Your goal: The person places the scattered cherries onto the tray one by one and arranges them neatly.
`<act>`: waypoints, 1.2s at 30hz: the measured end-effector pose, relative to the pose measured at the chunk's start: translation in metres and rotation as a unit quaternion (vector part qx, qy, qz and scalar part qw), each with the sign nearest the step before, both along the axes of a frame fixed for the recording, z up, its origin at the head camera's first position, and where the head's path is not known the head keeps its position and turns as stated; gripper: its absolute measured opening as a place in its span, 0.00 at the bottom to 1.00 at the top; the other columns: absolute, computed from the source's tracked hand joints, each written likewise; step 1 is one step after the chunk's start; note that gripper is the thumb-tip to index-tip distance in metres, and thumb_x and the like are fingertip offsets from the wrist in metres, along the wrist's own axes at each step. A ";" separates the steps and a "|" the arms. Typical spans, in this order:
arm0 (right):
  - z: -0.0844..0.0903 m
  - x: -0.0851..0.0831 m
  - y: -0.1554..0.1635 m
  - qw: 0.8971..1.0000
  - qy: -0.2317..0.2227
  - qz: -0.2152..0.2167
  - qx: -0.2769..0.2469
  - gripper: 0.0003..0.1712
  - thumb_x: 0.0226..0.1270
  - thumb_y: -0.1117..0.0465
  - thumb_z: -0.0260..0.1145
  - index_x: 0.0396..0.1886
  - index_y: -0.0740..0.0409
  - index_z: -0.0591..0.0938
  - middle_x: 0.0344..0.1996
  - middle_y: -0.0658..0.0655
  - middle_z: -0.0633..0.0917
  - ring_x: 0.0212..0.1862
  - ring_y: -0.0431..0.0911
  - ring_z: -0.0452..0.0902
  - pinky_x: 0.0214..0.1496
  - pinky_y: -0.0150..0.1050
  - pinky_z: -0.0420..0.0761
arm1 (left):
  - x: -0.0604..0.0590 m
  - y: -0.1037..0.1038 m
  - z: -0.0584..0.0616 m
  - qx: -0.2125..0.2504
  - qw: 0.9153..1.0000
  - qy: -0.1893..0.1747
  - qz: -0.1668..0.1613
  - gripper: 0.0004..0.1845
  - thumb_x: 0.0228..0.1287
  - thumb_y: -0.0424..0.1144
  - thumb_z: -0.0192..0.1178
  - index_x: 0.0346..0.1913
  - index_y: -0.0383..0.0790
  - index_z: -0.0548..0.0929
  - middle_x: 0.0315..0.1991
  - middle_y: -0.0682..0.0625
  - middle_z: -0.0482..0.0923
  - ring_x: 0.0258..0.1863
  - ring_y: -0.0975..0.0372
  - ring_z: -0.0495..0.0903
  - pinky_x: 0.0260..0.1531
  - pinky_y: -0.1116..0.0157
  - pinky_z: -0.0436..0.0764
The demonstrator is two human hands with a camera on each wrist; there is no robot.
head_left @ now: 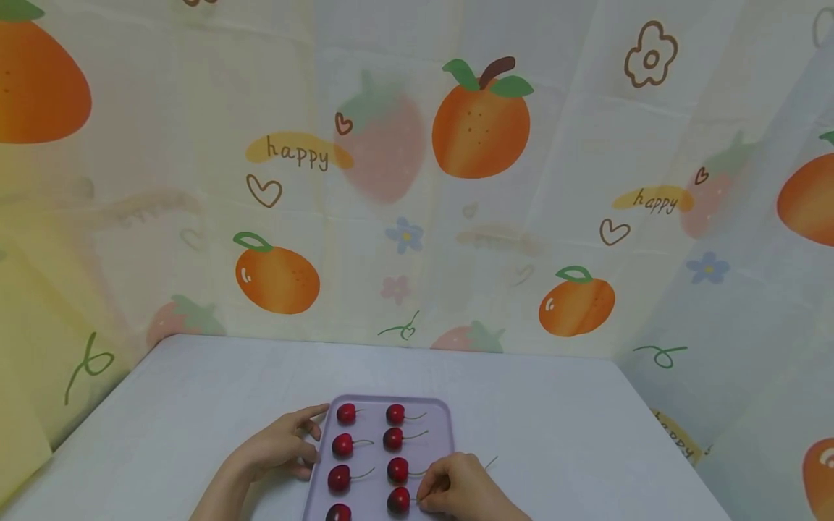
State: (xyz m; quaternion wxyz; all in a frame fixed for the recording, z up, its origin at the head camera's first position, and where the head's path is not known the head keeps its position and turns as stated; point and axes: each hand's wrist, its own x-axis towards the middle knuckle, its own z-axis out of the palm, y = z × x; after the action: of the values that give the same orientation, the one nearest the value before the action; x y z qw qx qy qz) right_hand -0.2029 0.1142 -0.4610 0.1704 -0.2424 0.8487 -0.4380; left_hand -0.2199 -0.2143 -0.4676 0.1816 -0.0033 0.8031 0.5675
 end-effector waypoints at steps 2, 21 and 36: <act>0.000 0.000 0.000 1.000 0.001 -0.003 0.000 0.03 0.51 0.68 0.74 0.25 0.57 0.88 0.19 0.46 0.84 0.22 0.31 0.72 0.26 0.25 0.74 | 0.000 0.000 0.000 -0.001 1.000 -0.001 0.001 0.47 0.46 0.24 0.63 0.75 0.33 0.59 0.45 0.42 0.69 0.27 0.59 0.76 0.27 0.65 0.86; 0.002 0.000 0.002 1.000 -0.021 -0.014 -0.014 0.03 0.54 0.67 0.72 0.28 0.56 0.89 0.25 0.50 0.88 0.26 0.33 0.74 0.27 0.26 0.74 | -0.002 -0.001 -0.002 -0.004 1.000 -0.006 0.007 0.47 0.47 0.24 0.63 0.75 0.35 0.59 0.45 0.42 0.69 0.29 0.59 0.76 0.27 0.65 0.86; 0.013 -0.013 0.025 0.996 0.006 -0.080 -0.040 0.08 0.59 0.57 0.72 0.35 0.57 0.89 0.31 0.53 0.89 0.28 0.36 0.79 0.28 0.28 0.79 | -0.001 -0.002 -0.002 0.001 1.000 -0.005 0.000 0.47 0.47 0.24 0.63 0.75 0.34 0.59 0.45 0.42 0.69 0.29 0.59 0.76 0.28 0.64 0.86</act>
State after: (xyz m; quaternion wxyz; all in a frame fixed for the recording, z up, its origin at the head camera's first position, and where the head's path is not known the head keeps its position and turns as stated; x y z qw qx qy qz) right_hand -0.2155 0.1395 -0.4484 0.1199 -0.1830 0.8483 -0.4821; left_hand -0.2205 -0.2164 -0.4694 0.1859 -0.0062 0.8017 0.5680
